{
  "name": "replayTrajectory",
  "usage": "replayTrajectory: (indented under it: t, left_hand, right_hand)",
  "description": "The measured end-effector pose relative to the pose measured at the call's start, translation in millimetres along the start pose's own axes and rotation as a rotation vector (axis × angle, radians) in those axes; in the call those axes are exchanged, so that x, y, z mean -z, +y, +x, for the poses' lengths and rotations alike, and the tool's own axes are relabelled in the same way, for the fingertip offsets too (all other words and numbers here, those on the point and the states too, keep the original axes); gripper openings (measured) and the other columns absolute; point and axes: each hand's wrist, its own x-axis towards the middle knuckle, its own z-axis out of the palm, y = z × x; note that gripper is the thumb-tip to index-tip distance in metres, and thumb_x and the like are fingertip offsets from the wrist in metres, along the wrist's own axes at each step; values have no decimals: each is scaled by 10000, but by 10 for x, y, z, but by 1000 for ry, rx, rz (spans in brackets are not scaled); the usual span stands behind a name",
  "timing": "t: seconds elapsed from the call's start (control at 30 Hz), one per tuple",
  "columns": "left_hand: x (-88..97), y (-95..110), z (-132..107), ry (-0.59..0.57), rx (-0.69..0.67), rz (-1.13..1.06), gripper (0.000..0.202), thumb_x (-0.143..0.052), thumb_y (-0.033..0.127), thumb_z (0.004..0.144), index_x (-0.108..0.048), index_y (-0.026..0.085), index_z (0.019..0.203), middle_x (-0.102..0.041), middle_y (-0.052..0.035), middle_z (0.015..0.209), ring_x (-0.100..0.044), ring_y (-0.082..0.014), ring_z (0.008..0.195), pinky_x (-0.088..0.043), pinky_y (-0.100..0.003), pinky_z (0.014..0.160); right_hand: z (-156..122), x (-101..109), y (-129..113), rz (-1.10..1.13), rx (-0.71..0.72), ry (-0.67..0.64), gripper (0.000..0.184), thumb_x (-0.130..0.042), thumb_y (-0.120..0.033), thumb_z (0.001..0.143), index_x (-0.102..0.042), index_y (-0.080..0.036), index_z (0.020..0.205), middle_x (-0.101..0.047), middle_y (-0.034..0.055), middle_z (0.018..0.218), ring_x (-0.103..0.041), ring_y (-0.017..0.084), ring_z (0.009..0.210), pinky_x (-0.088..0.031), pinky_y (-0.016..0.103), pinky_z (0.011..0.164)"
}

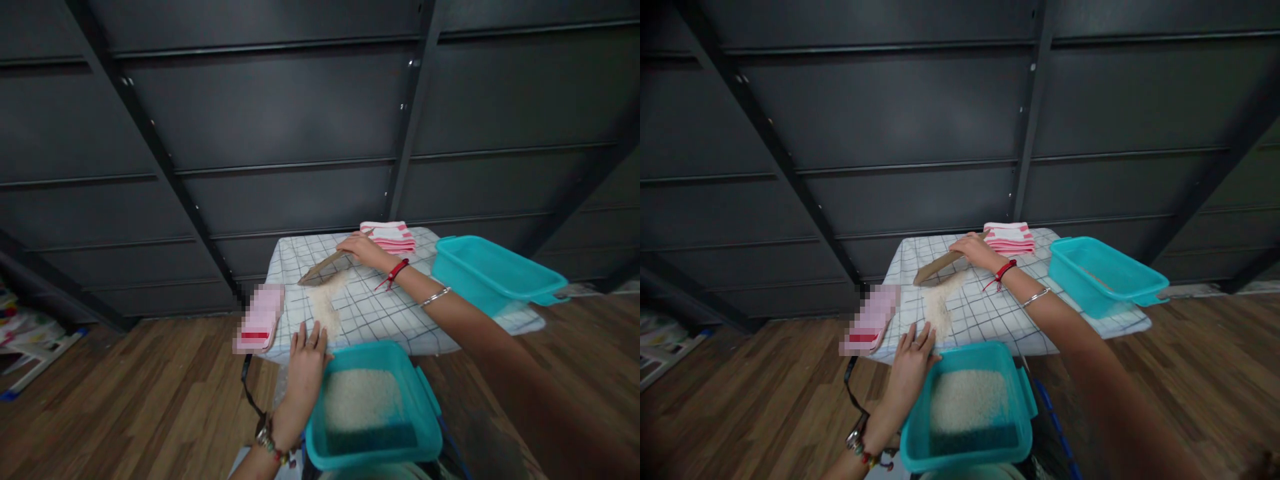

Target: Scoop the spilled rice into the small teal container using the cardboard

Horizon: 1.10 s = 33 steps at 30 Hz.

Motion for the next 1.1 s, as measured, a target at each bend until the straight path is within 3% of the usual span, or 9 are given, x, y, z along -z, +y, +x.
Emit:
replayTrajectory:
  t: [0.13, 0.43, 0.57, 0.83, 1.1]
  left_hand:
    - [-6, -13, -6, -5, -13, -4, 451, -557, 176, 841, -521, 197, 1290, -521, -123, 1358, -455, -337, 1263, -432, -507, 987]
    - [-36, -14, -21, 27, -8, -18, 439, -532, 190, 852, -520, 210, 1291, -538, -128, 1343, -455, -341, 1265, -408, -533, 995]
    - [-29, -6, -18, 3, 11, -17, 451, -555, 187, 843, -519, 186, 1293, -538, -131, 1342, -454, -342, 1264, -416, -511, 994]
    - [-78, -31, -21, 33, -9, -3, 451, -541, 200, 849, -511, 215, 1299, -535, -123, 1347, -453, -334, 1268, -420, -511, 984]
    - [-66, -18, -11, 29, -1, 9, 442, -544, 182, 844, -527, 208, 1285, -542, -124, 1338, -463, -339, 1258, -425, -519, 980]
  right_hand:
    - [-13, -26, -15, 21, 39, -37, 333, -438, -24, 802, -670, -170, 990, -711, 71, 973, -604, 194, 918, -323, 345, 882]
    - [-379, 195, 146, -5, -8, -29, 296, -435, -74, 830, -663, -177, 987, -705, 74, 989, -597, 205, 956, -345, 353, 873]
    - [-400, 273, 18, -121, -112, 18, 325, -436, -32, 788, -643, -143, 1013, -693, 102, 1015, -597, 212, 947, -333, 346, 875]
    - [-383, 354, -358, -490, -170, -109, 285, -394, -33, 830, -622, -84, 993, -691, 164, 900, -612, 256, 836, -301, 376, 834]
    - [-602, 379, -525, -442, -165, -222, 284, -412, -4, 804, -637, -104, 946, -699, 130, 851, -617, 234, 812, -303, 361, 859]
